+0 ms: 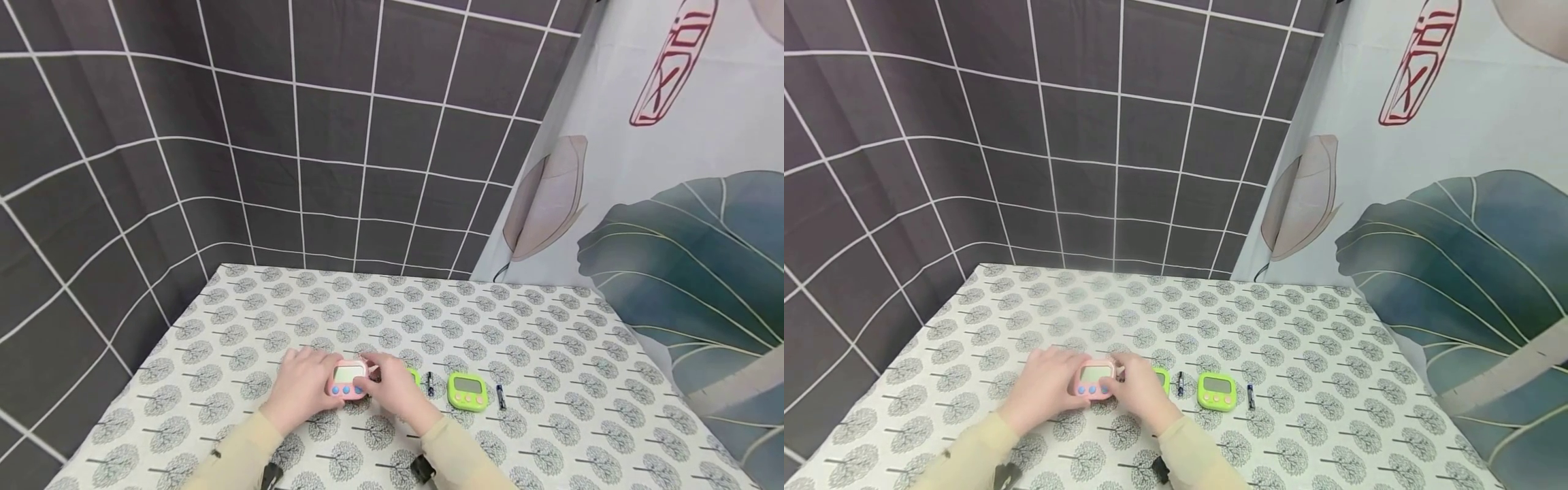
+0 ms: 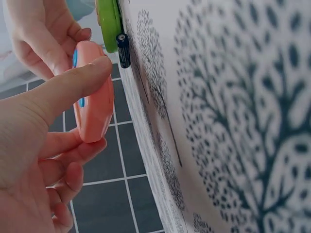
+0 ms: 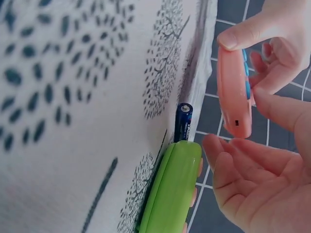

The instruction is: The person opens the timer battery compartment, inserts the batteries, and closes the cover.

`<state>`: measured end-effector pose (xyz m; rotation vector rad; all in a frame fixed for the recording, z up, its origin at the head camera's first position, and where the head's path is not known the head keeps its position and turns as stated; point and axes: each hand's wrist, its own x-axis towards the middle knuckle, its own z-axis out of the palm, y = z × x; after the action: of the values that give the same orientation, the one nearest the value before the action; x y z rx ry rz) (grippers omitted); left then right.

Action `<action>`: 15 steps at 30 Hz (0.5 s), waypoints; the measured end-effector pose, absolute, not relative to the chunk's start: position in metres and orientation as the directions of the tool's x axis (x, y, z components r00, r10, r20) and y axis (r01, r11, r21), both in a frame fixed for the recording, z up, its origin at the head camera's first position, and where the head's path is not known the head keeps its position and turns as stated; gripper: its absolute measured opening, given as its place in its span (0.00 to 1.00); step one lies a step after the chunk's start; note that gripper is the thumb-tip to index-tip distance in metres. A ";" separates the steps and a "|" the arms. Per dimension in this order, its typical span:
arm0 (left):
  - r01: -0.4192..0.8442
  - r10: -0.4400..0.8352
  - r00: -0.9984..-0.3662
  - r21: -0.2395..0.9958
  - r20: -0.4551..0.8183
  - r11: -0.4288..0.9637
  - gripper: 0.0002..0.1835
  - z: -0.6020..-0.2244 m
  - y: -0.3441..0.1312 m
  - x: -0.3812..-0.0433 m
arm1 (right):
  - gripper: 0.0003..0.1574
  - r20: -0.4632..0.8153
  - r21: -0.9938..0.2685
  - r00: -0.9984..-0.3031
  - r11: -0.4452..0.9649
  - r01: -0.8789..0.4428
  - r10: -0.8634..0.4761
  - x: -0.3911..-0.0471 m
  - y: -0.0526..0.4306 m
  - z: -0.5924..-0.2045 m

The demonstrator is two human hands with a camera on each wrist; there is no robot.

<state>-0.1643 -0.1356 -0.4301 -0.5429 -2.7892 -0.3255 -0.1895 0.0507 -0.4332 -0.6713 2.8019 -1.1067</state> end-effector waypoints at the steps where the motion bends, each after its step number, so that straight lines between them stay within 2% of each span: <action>1: 0.398 0.334 -0.886 0.162 0.321 0.903 0.41 -0.430 -0.135 -0.163 | 0.31 0.101 -0.677 -0.908 0.641 -0.362 -0.406 -0.190 0.051 -0.433; 10: 0.436 0.360 -0.833 0.099 0.420 0.894 0.41 -0.428 -0.131 -0.159 | 0.24 0.084 -0.759 -0.927 0.578 -0.298 -0.366 -0.191 0.057 -0.430; 15: 0.430 0.347 -0.835 0.112 0.427 0.896 0.41 -0.429 -0.129 -0.156 | 0.21 0.073 -0.797 -0.928 0.538 -0.274 -0.365 -0.191 0.059 -0.430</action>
<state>-0.1561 -0.1294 -0.4293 -0.5692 -2.6589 -0.2845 -0.1909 0.0587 -0.4302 -0.5559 2.6639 -1.3536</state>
